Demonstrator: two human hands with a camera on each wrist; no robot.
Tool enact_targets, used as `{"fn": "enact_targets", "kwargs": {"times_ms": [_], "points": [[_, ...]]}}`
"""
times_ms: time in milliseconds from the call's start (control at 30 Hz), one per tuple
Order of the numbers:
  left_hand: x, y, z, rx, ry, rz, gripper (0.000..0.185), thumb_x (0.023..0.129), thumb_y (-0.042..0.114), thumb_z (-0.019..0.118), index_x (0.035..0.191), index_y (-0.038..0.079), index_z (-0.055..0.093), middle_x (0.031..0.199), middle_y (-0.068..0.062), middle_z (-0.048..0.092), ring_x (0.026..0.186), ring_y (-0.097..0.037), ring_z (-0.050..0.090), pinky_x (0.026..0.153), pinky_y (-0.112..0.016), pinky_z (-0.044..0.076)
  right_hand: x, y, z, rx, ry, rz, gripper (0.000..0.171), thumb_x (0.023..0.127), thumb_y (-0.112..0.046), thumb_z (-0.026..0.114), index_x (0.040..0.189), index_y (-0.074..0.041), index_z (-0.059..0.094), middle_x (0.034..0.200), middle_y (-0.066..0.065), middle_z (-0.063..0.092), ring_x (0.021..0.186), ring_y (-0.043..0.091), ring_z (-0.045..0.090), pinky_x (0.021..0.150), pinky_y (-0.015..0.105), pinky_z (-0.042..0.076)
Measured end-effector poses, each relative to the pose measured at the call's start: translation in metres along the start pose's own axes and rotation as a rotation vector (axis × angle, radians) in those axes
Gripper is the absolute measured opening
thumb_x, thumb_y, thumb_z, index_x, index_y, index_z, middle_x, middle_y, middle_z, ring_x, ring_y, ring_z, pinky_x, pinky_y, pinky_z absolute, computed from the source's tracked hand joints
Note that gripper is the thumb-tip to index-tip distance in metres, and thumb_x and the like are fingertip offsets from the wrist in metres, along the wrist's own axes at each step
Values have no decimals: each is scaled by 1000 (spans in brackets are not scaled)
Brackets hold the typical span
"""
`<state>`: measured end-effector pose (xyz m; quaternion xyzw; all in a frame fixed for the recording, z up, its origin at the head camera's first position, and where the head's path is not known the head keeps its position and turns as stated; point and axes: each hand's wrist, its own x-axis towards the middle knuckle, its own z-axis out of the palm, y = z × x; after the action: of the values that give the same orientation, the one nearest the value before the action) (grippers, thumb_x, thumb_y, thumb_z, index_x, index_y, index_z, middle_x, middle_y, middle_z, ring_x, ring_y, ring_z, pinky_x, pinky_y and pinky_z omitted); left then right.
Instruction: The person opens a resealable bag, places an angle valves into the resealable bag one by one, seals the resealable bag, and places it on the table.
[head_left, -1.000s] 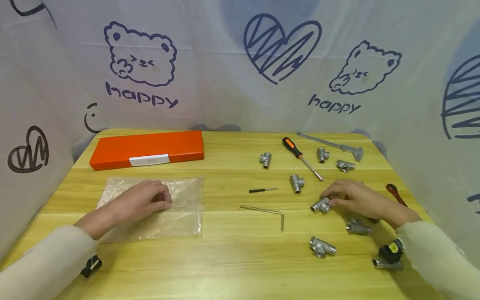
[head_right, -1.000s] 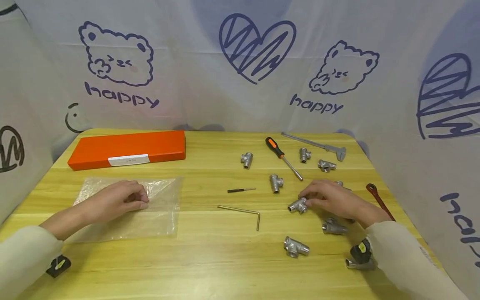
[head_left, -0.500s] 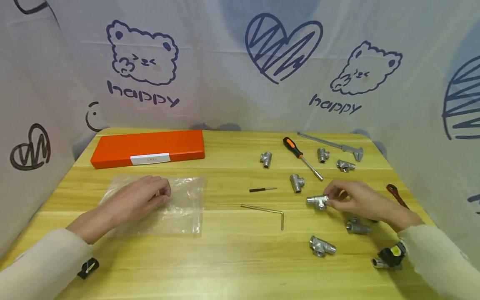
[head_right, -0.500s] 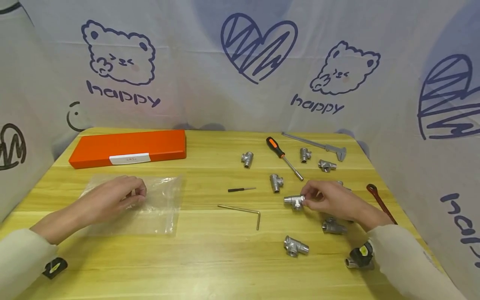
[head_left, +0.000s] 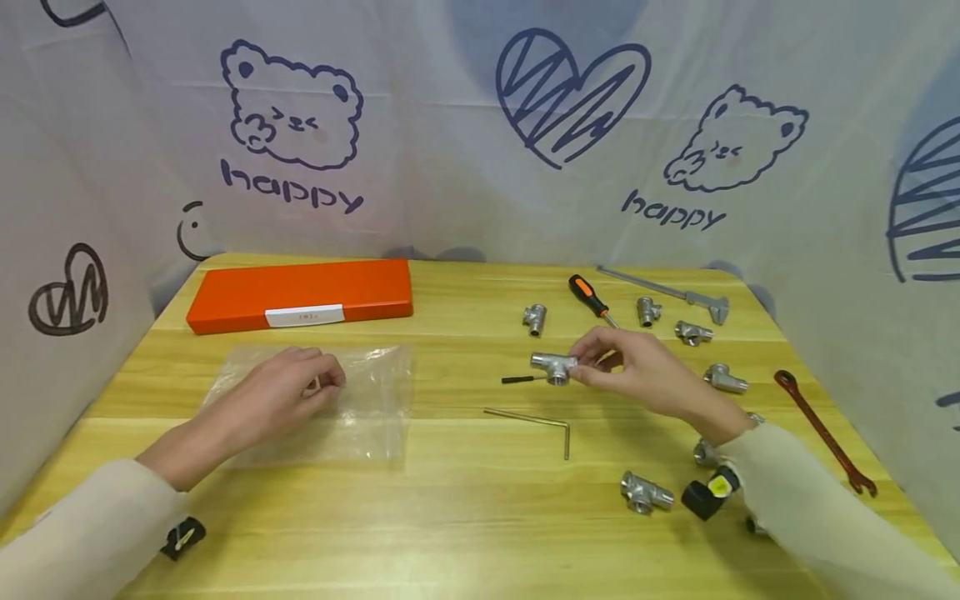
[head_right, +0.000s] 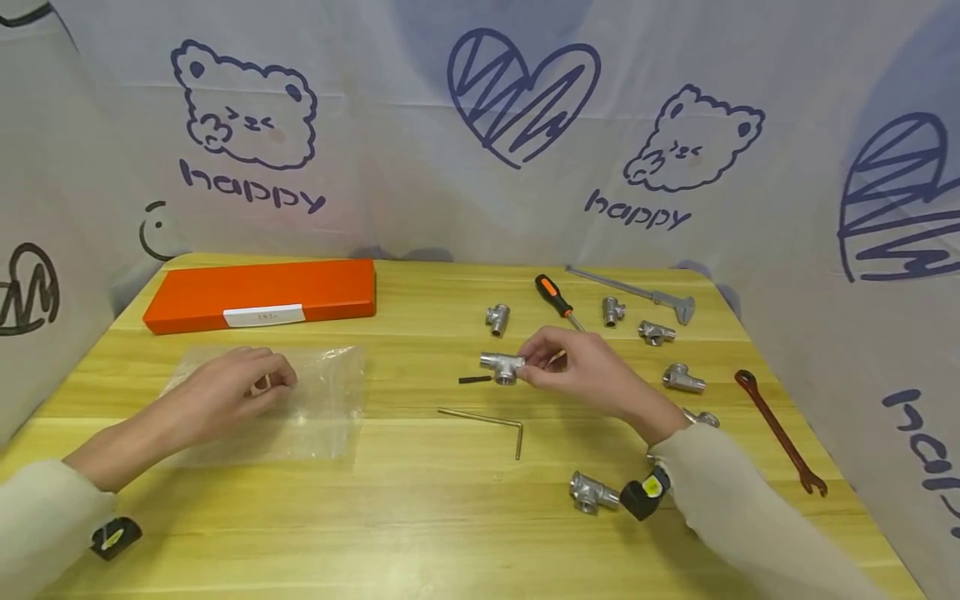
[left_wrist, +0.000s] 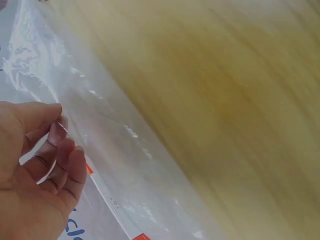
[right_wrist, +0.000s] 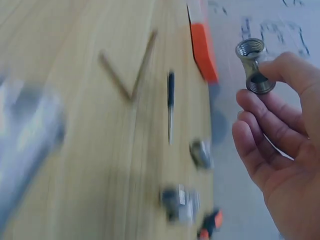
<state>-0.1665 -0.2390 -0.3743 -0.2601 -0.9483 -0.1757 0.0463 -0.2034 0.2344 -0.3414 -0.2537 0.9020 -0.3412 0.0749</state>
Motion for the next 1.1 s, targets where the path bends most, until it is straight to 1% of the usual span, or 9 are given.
{"fn": "enact_targets", "kwargs": {"times_ms": [133,200,367,500,700,800,900,1033,1100], "points": [[2,4,-1,-27,-8,-37,7,99,8,77,100,15,75,94,4,72,90,-18,64,83,-43,56,22,-23,23,115,-51,-4,18,102,-24,78,116,-13,76,107,1,75,99,18,70,86,29,61],[3,6,-2,-39,-13,-51,7,99,8,77,100,15,75,93,4,72,89,-16,64,81,-41,56,32,-35,37,132,-84,-16,20,102,-24,78,117,-12,76,107,2,75,98,17,70,85,29,61],[3,8,-4,-65,-18,-74,6,99,9,77,101,15,76,93,5,72,86,-13,63,77,-36,55,53,-64,75,104,-144,-52,19,102,-24,78,116,-12,75,103,-1,75,94,11,69,85,27,59],[3,10,-5,-92,-23,-90,6,100,10,77,103,15,76,94,5,72,85,-11,62,75,-33,54,67,-82,103,84,-165,-48,18,101,-24,80,112,-10,75,100,-1,75,89,6,67,84,23,57],[3,11,-6,-124,-34,-113,5,102,12,76,105,16,76,96,5,72,85,-11,63,74,-31,53,83,-97,133,32,-168,-37,18,100,-25,81,107,-10,75,95,-2,76,83,5,66,82,23,55],[3,12,-6,-128,-31,-107,5,101,12,77,105,16,76,96,5,72,85,-11,63,73,-31,53,87,-101,144,5,-172,-44,19,99,-26,82,105,-10,75,92,-3,76,81,4,64,81,23,54],[2,11,-6,-127,-24,-91,6,101,11,77,104,15,76,95,5,70,85,-11,62,74,-31,53,91,-105,153,-18,-166,-44,20,98,-29,84,101,-11,75,87,-5,73,76,5,61,78,22,51],[0,10,-6,-127,-22,-93,5,101,12,77,105,15,76,95,5,70,85,-10,62,75,-32,53,98,-111,165,37,-158,-16,20,99,-28,84,101,-10,78,85,-3,72,75,8,57,72,22,47],[0,9,-6,-131,-25,-101,4,102,13,76,106,15,76,96,5,71,86,-10,63,76,-33,53,101,-114,170,98,-172,-11,19,101,-25,81,111,-9,81,95,0,77,80,7,60,74,21,48]]}}
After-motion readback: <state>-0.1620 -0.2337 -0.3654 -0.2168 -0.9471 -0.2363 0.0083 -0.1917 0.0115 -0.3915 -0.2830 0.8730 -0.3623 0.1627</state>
